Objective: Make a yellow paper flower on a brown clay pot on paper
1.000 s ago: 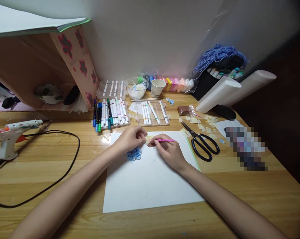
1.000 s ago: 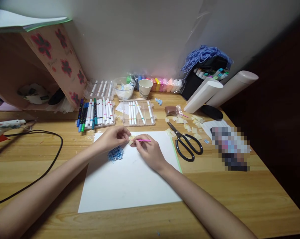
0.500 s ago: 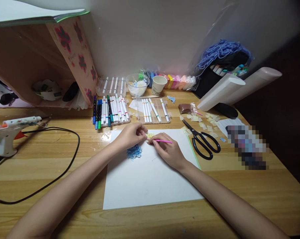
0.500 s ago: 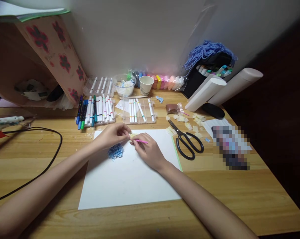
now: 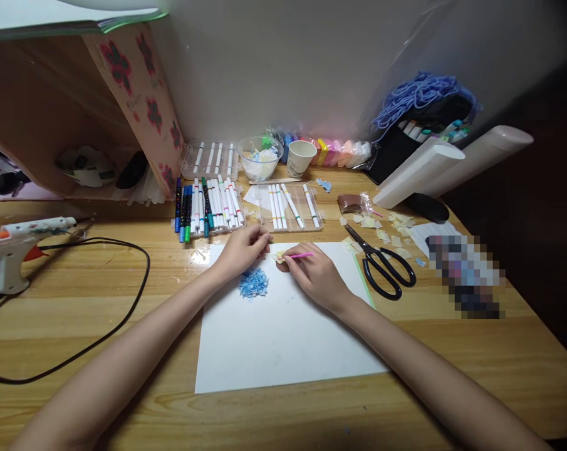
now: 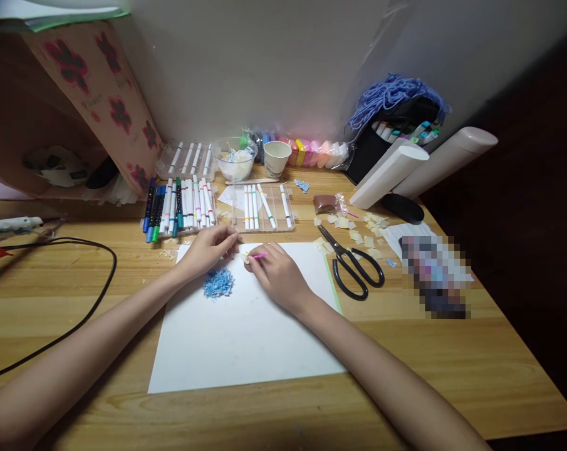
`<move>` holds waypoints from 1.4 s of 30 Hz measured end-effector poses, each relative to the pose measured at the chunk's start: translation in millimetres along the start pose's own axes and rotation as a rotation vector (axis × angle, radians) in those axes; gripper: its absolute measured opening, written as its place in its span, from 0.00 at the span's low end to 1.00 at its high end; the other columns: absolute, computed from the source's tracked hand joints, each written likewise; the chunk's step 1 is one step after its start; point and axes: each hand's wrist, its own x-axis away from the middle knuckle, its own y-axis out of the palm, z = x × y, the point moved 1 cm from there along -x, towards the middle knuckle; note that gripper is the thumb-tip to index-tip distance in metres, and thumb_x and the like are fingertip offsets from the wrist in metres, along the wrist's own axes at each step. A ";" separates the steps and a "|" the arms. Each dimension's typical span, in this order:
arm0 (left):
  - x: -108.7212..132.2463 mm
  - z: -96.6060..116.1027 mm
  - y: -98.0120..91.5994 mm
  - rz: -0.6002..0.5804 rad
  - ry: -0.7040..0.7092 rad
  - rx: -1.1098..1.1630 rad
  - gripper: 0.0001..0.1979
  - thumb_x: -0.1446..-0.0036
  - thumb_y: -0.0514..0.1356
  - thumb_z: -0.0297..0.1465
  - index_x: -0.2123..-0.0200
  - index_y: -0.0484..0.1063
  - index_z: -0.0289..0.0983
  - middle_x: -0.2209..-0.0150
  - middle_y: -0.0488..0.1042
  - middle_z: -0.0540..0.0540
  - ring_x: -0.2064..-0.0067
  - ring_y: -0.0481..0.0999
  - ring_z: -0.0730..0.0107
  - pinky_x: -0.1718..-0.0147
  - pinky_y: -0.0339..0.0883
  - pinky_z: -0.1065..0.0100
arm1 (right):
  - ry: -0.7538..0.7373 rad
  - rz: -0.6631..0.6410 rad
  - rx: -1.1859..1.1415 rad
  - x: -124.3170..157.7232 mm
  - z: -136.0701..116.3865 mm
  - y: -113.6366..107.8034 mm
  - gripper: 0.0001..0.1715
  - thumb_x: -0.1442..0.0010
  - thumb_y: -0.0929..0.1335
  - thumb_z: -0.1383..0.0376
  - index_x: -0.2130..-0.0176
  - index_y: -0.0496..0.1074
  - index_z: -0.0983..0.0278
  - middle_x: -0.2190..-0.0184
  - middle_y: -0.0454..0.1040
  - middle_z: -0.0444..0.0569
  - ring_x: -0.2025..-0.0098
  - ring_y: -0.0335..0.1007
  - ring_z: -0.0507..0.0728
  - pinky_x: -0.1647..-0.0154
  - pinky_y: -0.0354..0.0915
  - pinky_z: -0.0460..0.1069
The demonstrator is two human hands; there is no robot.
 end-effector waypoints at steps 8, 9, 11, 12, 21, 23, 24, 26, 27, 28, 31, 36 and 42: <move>3.1 1.4 0.4 0.054 0.058 -0.074 0.09 0.42 0.51 0.33 0.72 0.67 0.36 0.78 0.70 0.52 0.76 0.68 0.74 0.74 0.61 0.72 | -0.071 -0.051 0.140 -21.9 -3.4 3.5 0.09 0.36 0.60 0.66 0.68 0.66 0.62 0.71 0.71 0.50 0.64 0.65 0.59 0.65 0.61 0.53; 3.1 2.0 0.3 0.059 0.063 -0.082 0.09 0.42 0.52 0.33 0.72 0.66 0.36 0.78 0.70 0.52 0.76 0.69 0.74 0.74 0.61 0.72 | -0.069 -0.042 0.140 -22.7 -3.2 4.5 0.08 0.36 0.61 0.65 0.68 0.66 0.61 0.71 0.71 0.50 0.64 0.65 0.59 0.65 0.61 0.53; 3.3 2.7 0.2 0.061 0.064 -0.099 0.09 0.43 0.52 0.32 0.72 0.67 0.36 0.77 0.70 0.52 0.74 0.69 0.73 0.73 0.60 0.72 | -0.055 -0.022 0.132 -23.8 -1.8 6.4 0.08 0.37 0.62 0.64 0.69 0.66 0.61 0.71 0.70 0.50 0.64 0.65 0.59 0.65 0.61 0.52; 3.3 2.8 0.2 0.057 0.061 -0.106 0.09 0.43 0.52 0.33 0.72 0.67 0.36 0.77 0.70 0.51 0.74 0.69 0.73 0.73 0.60 0.72 | -0.043 -0.010 0.127 -24.3 -0.8 7.1 0.09 0.37 0.62 0.64 0.69 0.66 0.61 0.71 0.70 0.50 0.64 0.65 0.59 0.65 0.61 0.52; 4.6 2.5 0.4 0.001 0.087 -0.140 0.11 0.41 0.50 0.34 0.71 0.68 0.36 0.74 0.73 0.49 0.73 0.70 0.72 0.71 0.62 0.72 | 0.058 0.023 -0.044 -18.3 9.1 6.2 0.14 0.36 0.61 0.63 0.72 0.66 0.62 0.71 0.71 0.49 0.66 0.67 0.57 0.64 0.62 0.51; 4.7 2.7 0.2 0.003 0.086 -0.141 0.11 0.41 0.51 0.34 0.70 0.68 0.36 0.74 0.73 0.49 0.73 0.70 0.72 0.71 0.62 0.72 | 0.038 0.047 -0.079 -13.7 9.3 6.5 0.14 0.35 0.60 0.62 0.71 0.67 0.62 0.71 0.71 0.49 0.65 0.67 0.57 0.63 0.62 0.52; 4.6 2.6 0.1 0.004 0.085 -0.141 0.11 0.41 0.51 0.34 0.70 0.68 0.36 0.74 0.73 0.49 0.73 0.70 0.72 0.71 0.62 0.72 | 0.031 0.064 -0.087 -11.9 9.3 6.8 0.14 0.35 0.59 0.62 0.70 0.67 0.62 0.71 0.71 0.49 0.65 0.67 0.57 0.63 0.63 0.52; 4.2 2.2 -0.1 0.008 0.085 -0.143 0.11 0.41 0.51 0.34 0.70 0.68 0.36 0.74 0.73 0.49 0.73 0.70 0.72 0.71 0.62 0.72 | 0.017 0.088 -0.080 -10.0 9.6 8.0 0.13 0.35 0.59 0.62 0.69 0.67 0.61 0.70 0.71 0.49 0.65 0.67 0.57 0.63 0.63 0.52; 4.0 2.0 -0.1 0.010 0.087 -0.146 0.11 0.41 0.51 0.34 0.69 0.69 0.36 0.74 0.73 0.49 0.73 0.70 0.72 0.71 0.62 0.72 | 0.004 0.089 -0.070 -9.9 9.8 8.6 0.13 0.35 0.59 0.62 0.68 0.67 0.61 0.70 0.71 0.49 0.65 0.67 0.58 0.63 0.63 0.52; 3.7 1.7 -0.1 0.012 0.088 -0.151 0.11 0.41 0.50 0.35 0.69 0.69 0.36 0.75 0.73 0.50 0.73 0.70 0.72 0.71 0.62 0.72 | -0.013 0.082 -0.058 -10.1 10.0 9.3 0.12 0.35 0.59 0.62 0.68 0.67 0.61 0.71 0.70 0.49 0.65 0.66 0.58 0.63 0.63 0.53; 3.4 1.4 0.0 0.014 0.085 -0.160 0.11 0.41 0.51 0.35 0.70 0.68 0.36 0.75 0.72 0.50 0.73 0.70 0.72 0.72 0.62 0.72 | -0.055 0.054 -0.037 -11.3 10.8 10.4 0.11 0.35 0.59 0.63 0.67 0.66 0.61 0.72 0.70 0.48 0.66 0.65 0.57 0.63 0.62 0.52; 4.5 3.2 0.1 0.015 0.078 -0.144 0.10 0.42 0.51 0.34 0.71 0.68 0.37 0.76 0.72 0.51 0.74 0.69 0.72 0.72 0.61 0.72 | -0.047 0.054 -0.032 -11.5 11.7 10.1 0.10 0.35 0.59 0.64 0.68 0.65 0.61 0.73 0.69 0.48 0.68 0.64 0.57 0.65 0.61 0.51; 5.1 4.1 0.7 0.020 0.080 -0.143 0.10 0.42 0.51 0.33 0.72 0.67 0.36 0.77 0.70 0.52 0.74 0.69 0.73 0.72 0.60 0.72 | -0.086 0.030 0.050 -13.9 11.3 10.9 0.11 0.35 0.60 0.62 0.70 0.65 0.60 0.73 0.69 0.48 0.67 0.63 0.58 0.65 0.61 0.52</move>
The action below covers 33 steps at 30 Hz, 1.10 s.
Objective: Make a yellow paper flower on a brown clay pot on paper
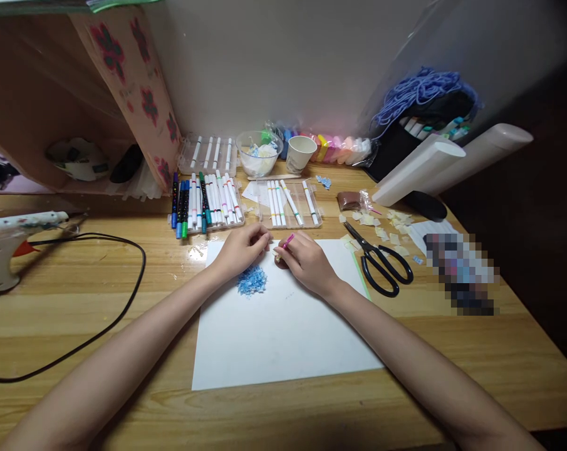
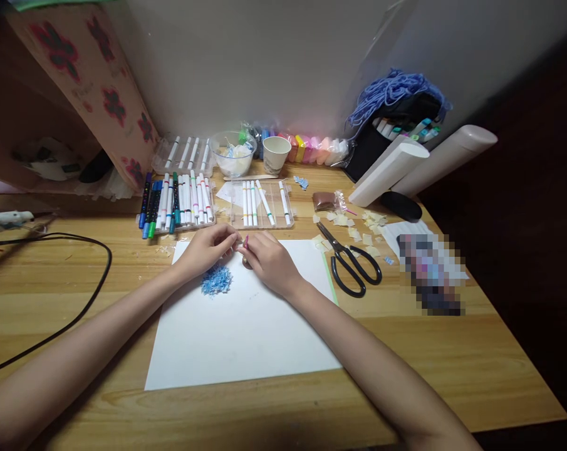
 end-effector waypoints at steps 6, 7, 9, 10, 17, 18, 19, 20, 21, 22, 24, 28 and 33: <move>-0.7 -2.0 0.9 0.005 0.012 -0.029 0.10 0.42 0.51 0.34 0.71 0.68 0.36 0.77 0.69 0.51 0.73 0.68 0.72 0.73 0.59 0.72 | 0.003 -0.002 0.056 -8.7 -2.1 1.7 0.11 0.36 0.61 0.61 0.69 0.66 0.61 0.74 0.69 0.48 0.66 0.63 0.58 0.64 0.60 0.52; -0.9 -2.3 0.9 0.004 0.012 -0.025 0.10 0.42 0.51 0.34 0.71 0.68 0.35 0.77 0.69 0.51 0.73 0.68 0.72 0.73 0.59 0.72 | 0.021 0.002 0.037 -9.7 -2.3 1.8 0.10 0.36 0.62 0.62 0.69 0.66 0.61 0.74 0.69 0.48 0.66 0.63 0.58 0.64 0.60 0.51; -1.0 -2.7 0.9 0.002 0.008 -0.013 0.10 0.42 0.51 0.34 0.70 0.68 0.35 0.76 0.70 0.51 0.73 0.68 0.72 0.72 0.60 0.72 | 0.057 0.013 -0.014 -10.2 -2.5 2.1 0.10 0.37 0.63 0.62 0.70 0.65 0.61 0.73 0.69 0.47 0.65 0.64 0.58 0.64 0.60 0.51; -1.0 -2.8 0.8 0.002 0.006 -0.006 0.10 0.42 0.52 0.34 0.70 0.68 0.35 0.75 0.70 0.50 0.72 0.69 0.72 0.72 0.60 0.72 | 0.074 0.022 -0.042 -9.7 -2.3 2.3 0.10 0.37 0.63 0.62 0.71 0.65 0.61 0.73 0.69 0.47 0.65 0.64 0.58 0.64 0.60 0.51; 1.7 2.8 0.1 -0.053 0.057 -0.064 0.09 0.47 0.56 0.33 0.66 0.71 0.35 0.72 0.71 0.49 0.72 0.67 0.73 0.73 0.59 0.72 | 0.300 0.118 -0.178 -1.5 6.0 6.4 0.14 0.38 0.63 0.61 0.74 0.63 0.62 0.76 0.66 0.44 0.71 0.64 0.54 0.69 0.59 0.48; 2.5 4.4 0.1 -0.071 0.085 -0.096 0.10 0.48 0.58 0.34 0.65 0.71 0.35 0.71 0.70 0.49 0.72 0.66 0.73 0.73 0.58 0.72 | 0.335 0.122 -0.192 -0.9 7.1 6.8 0.13 0.38 0.63 0.60 0.74 0.64 0.62 0.76 0.65 0.44 0.72 0.63 0.54 0.70 0.59 0.48; 3.2 6.0 0.1 -0.091 0.118 -0.125 0.11 0.50 0.59 0.35 0.64 0.71 0.35 0.71 0.70 0.49 0.72 0.65 0.73 0.73 0.58 0.71 | 0.360 0.128 -0.205 -0.5 7.9 7.0 0.13 0.38 0.63 0.60 0.73 0.64 0.62 0.76 0.65 0.43 0.72 0.63 0.53 0.71 0.59 0.48; 3.8 7.4 0.1 -0.110 0.152 -0.148 0.13 0.51 0.60 0.36 0.64 0.71 0.35 0.70 0.69 0.49 0.72 0.65 0.73 0.72 0.58 0.71 | 0.372 0.137 -0.216 -0.3 8.1 6.9 0.13 0.38 0.63 0.60 0.73 0.65 0.62 0.76 0.65 0.43 0.73 0.63 0.53 0.71 0.59 0.48; 4.4 8.6 0.1 -0.126 0.182 -0.166 0.15 0.51 0.61 0.38 0.63 0.70 0.35 0.70 0.69 0.49 0.72 0.64 0.72 0.72 0.58 0.70 | 0.368 0.150 -0.224 -0.3 7.8 6.4 0.14 0.38 0.63 0.59 0.73 0.65 0.62 0.76 0.65 0.44 0.72 0.63 0.53 0.71 0.59 0.48; 4.8 9.4 -0.1 -0.138 0.205 -0.180 0.16 0.51 0.61 0.40 0.63 0.70 0.35 0.70 0.68 0.49 0.71 0.64 0.72 0.72 0.58 0.70 | 0.348 0.164 -0.227 -0.4 7.1 5.6 0.14 0.38 0.63 0.59 0.73 0.65 0.62 0.75 0.66 0.44 0.72 0.64 0.54 0.70 0.59 0.48; 5.2 9.9 -0.5 -0.154 0.228 -0.203 0.17 0.51 0.61 0.42 0.63 0.69 0.35 0.70 0.68 0.49 0.71 0.64 0.71 0.71 0.57 0.70 | 0.275 0.171 -0.216 -0.7 4.5 4.1 0.14 0.38 0.63 0.59 0.73 0.66 0.62 0.73 0.68 0.46 0.69 0.65 0.55 0.68 0.60 0.49; 5.2 8.2 -1.5 -0.178 0.236 -0.220 0.14 0.52 0.61 0.37 0.63 0.68 0.36 0.70 0.67 0.49 0.70 0.63 0.70 0.70 0.58 0.69 | 0.130 0.120 -0.159 -1.2 0.1 2.8 0.12 0.37 0.62 0.60 0.71 0.67 0.61 0.73 0.70 0.47 0.67 0.66 0.56 0.65 0.61 0.50; 5.1 6.1 -1.7 -0.173 0.236 -0.192 0.13 0.52 0.61 0.37 0.64 0.68 0.36 0.70 0.66 0.50 0.71 0.63 0.71 0.71 0.58 0.69 | 0.055 0.103 -0.111 -1.8 -0.5 2.9 0.10 0.37 0.62 0.63 0.69 0.66 0.62 0.73 0.69 0.47 0.68 0.64 0.56 0.66 0.60 0.50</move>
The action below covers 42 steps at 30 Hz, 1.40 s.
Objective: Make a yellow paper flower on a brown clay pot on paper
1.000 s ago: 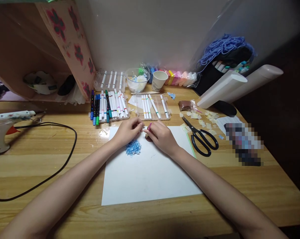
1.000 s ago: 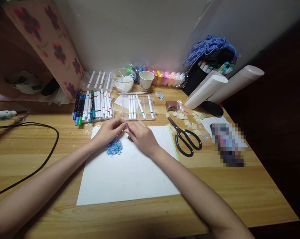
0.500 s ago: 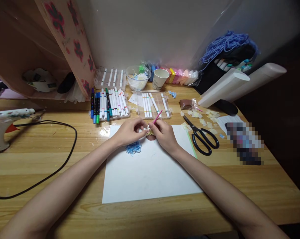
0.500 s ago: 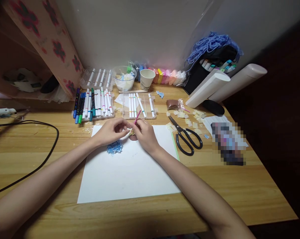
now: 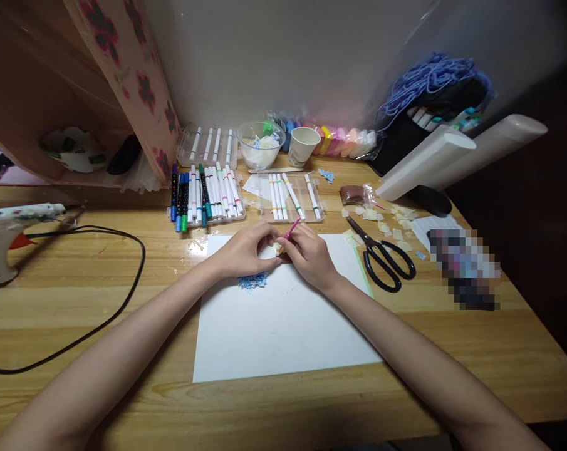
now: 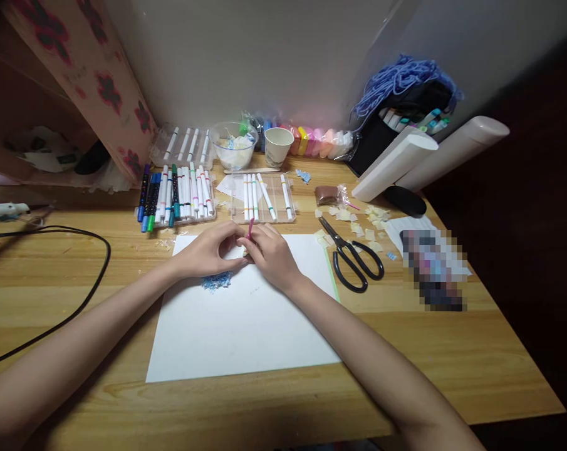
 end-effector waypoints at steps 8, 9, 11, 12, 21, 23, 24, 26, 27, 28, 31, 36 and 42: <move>-0.1 -0.5 -0.5 -0.003 0.001 0.006 0.15 0.52 0.61 0.38 0.63 0.68 0.36 0.70 0.67 0.50 0.71 0.62 0.71 0.71 0.57 0.69 | 0.000 -0.018 0.025 -1.1 1.3 1.2 0.10 0.37 0.62 0.63 0.70 0.65 0.62 0.74 0.68 0.46 0.68 0.63 0.56 0.65 0.59 0.50; -0.1 -0.5 -0.6 -0.003 0.004 0.004 0.15 0.51 0.61 0.38 0.62 0.68 0.36 0.70 0.67 0.50 0.71 0.62 0.71 0.71 0.57 0.69 | 0.000 -0.013 0.027 -1.1 1.6 1.4 0.10 0.37 0.62 0.63 0.70 0.65 0.62 0.74 0.68 0.46 0.68 0.63 0.56 0.65 0.59 0.50; -0.1 -0.3 -0.5 -0.002 0.011 0.003 0.16 0.51 0.61 0.39 0.61 0.68 0.36 0.70 0.68 0.49 0.71 0.62 0.71 0.71 0.57 0.69 | 0.003 -0.003 0.035 -1.1 2.3 1.4 0.10 0.37 0.62 0.63 0.71 0.65 0.62 0.74 0.68 0.46 0.68 0.62 0.56 0.65 0.59 0.49; 0.0 -0.3 -0.5 -0.003 0.014 0.003 0.16 0.51 0.61 0.39 0.60 0.68 0.36 0.69 0.68 0.49 0.71 0.63 0.71 0.71 0.57 0.69 | 0.006 0.000 0.040 -1.2 2.5 1.4 0.10 0.37 0.62 0.63 0.71 0.65 0.62 0.74 0.68 0.46 0.68 0.62 0.56 0.66 0.59 0.49; -0.2 1.5 -0.8 0.007 0.026 0.011 0.12 0.52 0.61 0.35 0.64 0.67 0.36 0.72 0.65 0.51 0.71 0.62 0.72 0.72 0.56 0.70 | -0.005 -0.019 0.124 -3.4 -0.4 2.1 0.10 0.37 0.63 0.61 0.69 0.68 0.62 0.72 0.71 0.48 0.66 0.64 0.57 0.63 0.60 0.50; -0.2 1.2 -0.5 0.008 0.029 0.019 0.13 0.51 0.61 0.35 0.64 0.67 0.36 0.71 0.65 0.51 0.71 0.62 0.73 0.72 0.57 0.70 | 0.006 -0.017 0.113 -3.8 -0.6 2.9 0.10 0.37 0.63 0.62 0.69 0.68 0.62 0.71 0.71 0.48 0.65 0.65 0.57 0.63 0.60 0.50; -0.2 1.0 -0.3 0.009 0.028 0.022 0.13 0.51 0.61 0.36 0.63 0.67 0.36 0.71 0.66 0.51 0.71 0.62 0.72 0.72 0.57 0.70 | 0.019 -0.009 0.097 -3.8 -0.3 3.0 0.10 0.38 0.63 0.63 0.70 0.68 0.62 0.71 0.71 0.48 0.65 0.65 0.57 0.63 0.60 0.50; -0.2 0.3 0.0 0.012 0.017 0.024 0.15 0.51 0.60 0.39 0.62 0.67 0.36 0.70 0.66 0.50 0.71 0.62 0.72 0.72 0.57 0.70 | 0.059 0.030 0.050 -3.4 0.6 2.6 0.11 0.38 0.64 0.63 0.72 0.68 0.62 0.72 0.71 0.47 0.65 0.66 0.56 0.64 0.61 0.50; -0.2 0.0 0.1 0.012 0.009 0.026 0.16 0.51 0.60 0.40 0.62 0.67 0.36 0.70 0.66 0.50 0.71 0.62 0.72 0.72 0.57 0.70 | 0.083 0.059 0.022 -2.9 1.1 2.0 0.11 0.38 0.64 0.64 0.72 0.67 0.62 0.72 0.71 0.46 0.66 0.66 0.56 0.65 0.61 0.49; -0.2 -0.1 0.1 0.009 0.003 0.029 0.16 0.51 0.60 0.41 0.62 0.67 0.36 0.70 0.66 0.50 0.72 0.62 0.72 0.72 0.57 0.70 | 0.102 0.089 -0.003 -2.4 1.5 1.3 0.11 0.38 0.64 0.63 0.72 0.67 0.62 0.73 0.71 0.46 0.67 0.66 0.55 0.65 0.61 0.49; -0.2 -0.3 -0.2 0.002 0.002 0.034 0.16 0.51 0.60 0.41 0.63 0.67 0.36 0.71 0.65 0.51 0.72 0.62 0.73 0.73 0.57 0.70 | 0.120 0.138 -0.042 -0.2 1.5 0.0 0.11 0.38 0.63 0.63 0.71 0.68 0.62 0.73 0.71 0.46 0.67 0.67 0.55 0.66 0.62 0.49; 0.2 0.1 -1.2 0.014 0.005 0.035 0.17 0.51 0.61 0.42 0.63 0.67 0.37 0.70 0.66 0.50 0.72 0.62 0.73 0.72 0.57 0.70 | 0.098 0.158 -0.052 2.1 0.2 -1.7 0.12 0.38 0.63 0.61 0.72 0.68 0.62 0.75 0.69 0.45 0.69 0.67 0.55 0.67 0.62 0.49; -0.4 4.4 -2.4 0.023 -0.045 0.059 0.22 0.52 0.60 0.48 0.62 0.68 0.37 0.69 0.67 0.50 0.72 0.63 0.73 0.72 0.59 0.70 | 0.045 0.230 0.041 -4.0 9.5 -43.2 0.10 0.39 0.63 0.63 0.68 0.72 0.61 0.71 0.73 0.47 0.67 0.68 0.56 0.62 0.63 0.52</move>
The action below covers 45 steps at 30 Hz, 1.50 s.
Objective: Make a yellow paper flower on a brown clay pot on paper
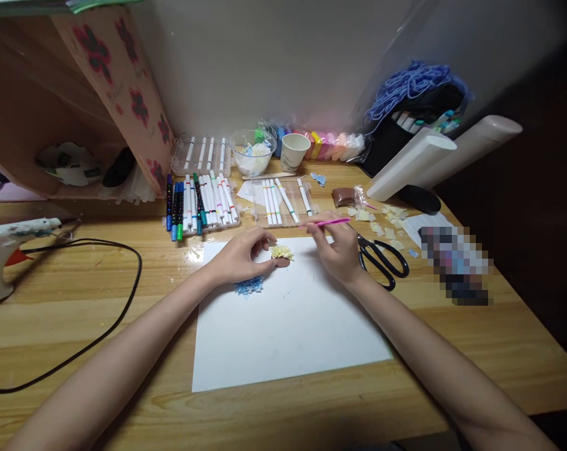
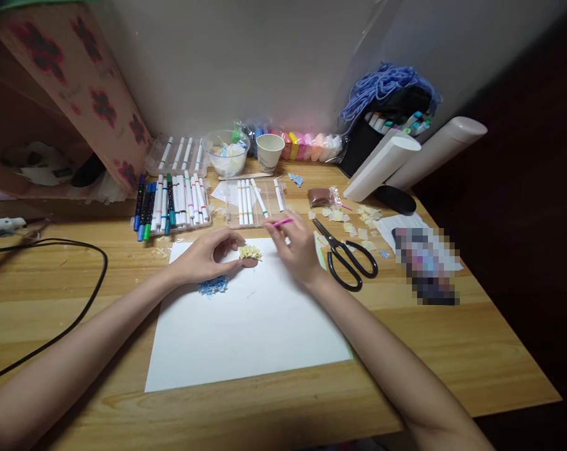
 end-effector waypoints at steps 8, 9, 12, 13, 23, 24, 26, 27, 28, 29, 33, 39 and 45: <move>-3.8 15.5 -6.2 -0.033 -0.041 -0.158 0.19 0.47 0.58 0.45 0.57 0.66 0.39 0.65 0.69 0.48 0.68 0.67 0.70 0.69 0.61 0.68 | 0.302 -0.057 0.085 19.9 35.5 -84.9 0.13 0.37 0.61 0.62 0.59 0.72 0.60 0.60 0.75 0.50 0.62 0.72 0.58 0.60 0.66 0.53; -6.7 20.0 -6.3 -0.038 -0.042 -0.184 0.17 0.45 0.57 0.43 0.56 0.66 0.39 0.63 0.70 0.47 0.67 0.68 0.69 0.68 0.61 0.67 | 0.327 -0.070 0.106 25.1 39.3 -92.0 0.13 0.37 0.60 0.62 0.59 0.71 0.60 0.61 0.75 0.50 0.62 0.72 0.58 0.59 0.65 0.53; -24.7 36.5 1.1 -0.048 -0.039 -0.252 0.12 0.42 0.53 0.38 0.58 0.68 0.39 0.60 0.70 0.46 0.63 0.71 0.67 0.65 0.62 0.66 | 0.393 -0.081 0.165 35.8 49.6 -106.5 0.12 0.37 0.60 0.62 0.60 0.71 0.61 0.62 0.75 0.50 0.60 0.71 0.58 0.58 0.64 0.53; -33.9 42.2 6.9 -0.051 -0.038 -0.278 0.11 0.42 0.53 0.37 0.59 0.69 0.39 0.60 0.71 0.45 0.63 0.71 0.65 0.65 0.62 0.65 | 0.412 -0.094 0.182 37.6 52.4 -109.3 0.11 0.38 0.61 0.61 0.61 0.70 0.61 0.63 0.75 0.49 0.61 0.71 0.58 0.59 0.64 0.52; -132.2 64.1 86.2 -0.118 -0.072 -0.441 0.07 0.46 0.53 0.31 0.70 0.69 0.36 0.68 0.74 0.42 0.64 0.73 0.60 0.69 0.62 0.65 | 0.410 -0.274 0.342 44.4 57.1 -120.6 0.15 0.49 0.69 0.64 0.72 0.55 0.60 0.74 0.66 0.43 0.73 0.63 0.55 0.72 0.58 0.48; -135.5 63.8 89.7 -0.119 -0.070 -0.441 0.06 0.47 0.53 0.31 0.71 0.69 0.36 0.69 0.73 0.43 0.65 0.73 0.60 0.69 0.63 0.64 | 0.418 -0.276 0.345 44.9 57.1 -120.8 0.15 0.50 0.68 0.64 0.72 0.55 0.60 0.74 0.66 0.43 0.72 0.63 0.55 0.71 0.58 0.48; -138.9 62.6 94.4 -0.120 -0.066 -0.434 0.05 0.48 0.54 0.30 0.72 0.68 0.36 0.70 0.73 0.43 0.66 0.72 0.60 0.69 0.63 0.64 | 0.442 -0.281 0.349 45.6 58.1 -120.3 0.15 0.50 0.68 0.65 0.72 0.55 0.59 0.75 0.66 0.43 0.72 0.63 0.55 0.71 0.57 0.48; -139.5 61.8 95.9 -0.119 -0.066 -0.430 0.04 0.49 0.54 0.29 0.73 0.67 0.36 0.71 0.72 0.43 0.67 0.72 0.61 0.68 0.63 0.64 | 0.457 -0.281 0.348 45.9 58.8 -119.8 0.15 0.50 0.68 0.65 0.72 0.54 0.59 0.75 0.66 0.43 0.73 0.63 0.55 0.72 0.57 0.48; -139.6 60.9 97.1 -0.117 -0.065 -0.423 0.03 0.49 0.55 0.29 0.73 0.67 0.36 0.71 0.72 0.43 0.67 0.72 0.61 0.68 0.63 0.64 | 0.469 -0.278 0.346 46.1 59.7 -119.3 0.14 0.50 0.68 0.65 0.73 0.54 0.59 0.75 0.66 0.43 0.73 0.63 0.56 0.72 0.57 0.48; -139.6 60.0 98.0 -0.116 -0.063 -0.416 0.03 0.49 0.55 0.28 0.73 0.67 0.36 0.71 0.72 0.43 0.67 0.72 0.61 0.68 0.64 0.64 | 0.474 -0.269 0.344 46.3 60.5 -118.9 0.14 0.50 0.68 0.64 0.73 0.55 0.59 0.76 0.66 0.43 0.73 0.63 0.56 0.72 0.57 0.48; -138.5 57.6 99.7 -0.110 -0.044 -0.384 0.02 0.49 0.54 0.27 0.73 0.66 0.36 0.70 0.71 0.43 0.67 0.71 0.62 0.66 0.64 0.63 | 0.458 -0.230 0.321 46.6 62.2 -119.3 0.14 0.50 0.68 0.65 0.73 0.55 0.59 0.76 0.67 0.43 0.73 0.64 0.55 0.72 0.57 0.49; -130.4 63.8 89.8 -0.068 -0.018 -0.305 0.03 0.46 0.54 0.29 0.70 0.66 0.36 0.67 0.72 0.43 0.67 0.71 0.64 0.67 0.64 0.64 | 0.467 -0.144 0.223 43.0 57.2 -119.9 0.11 0.46 0.67 0.62 0.72 0.58 0.60 0.75 0.67 0.43 0.73 0.64 0.55 0.71 0.59 0.49; -103.5 73.5 67.8 0.024 -0.094 0.140 0.06 0.47 0.57 0.34 0.71 0.67 0.36 0.67 0.74 0.46 0.66 0.72 0.69 0.67 0.66 0.67 | 0.554 0.037 -0.249 41.1 40.2 -93.2 0.11 0.45 0.68 0.58 0.67 0.64 0.61 0.67 0.72 0.46 0.66 0.69 0.54 0.64 0.65 0.49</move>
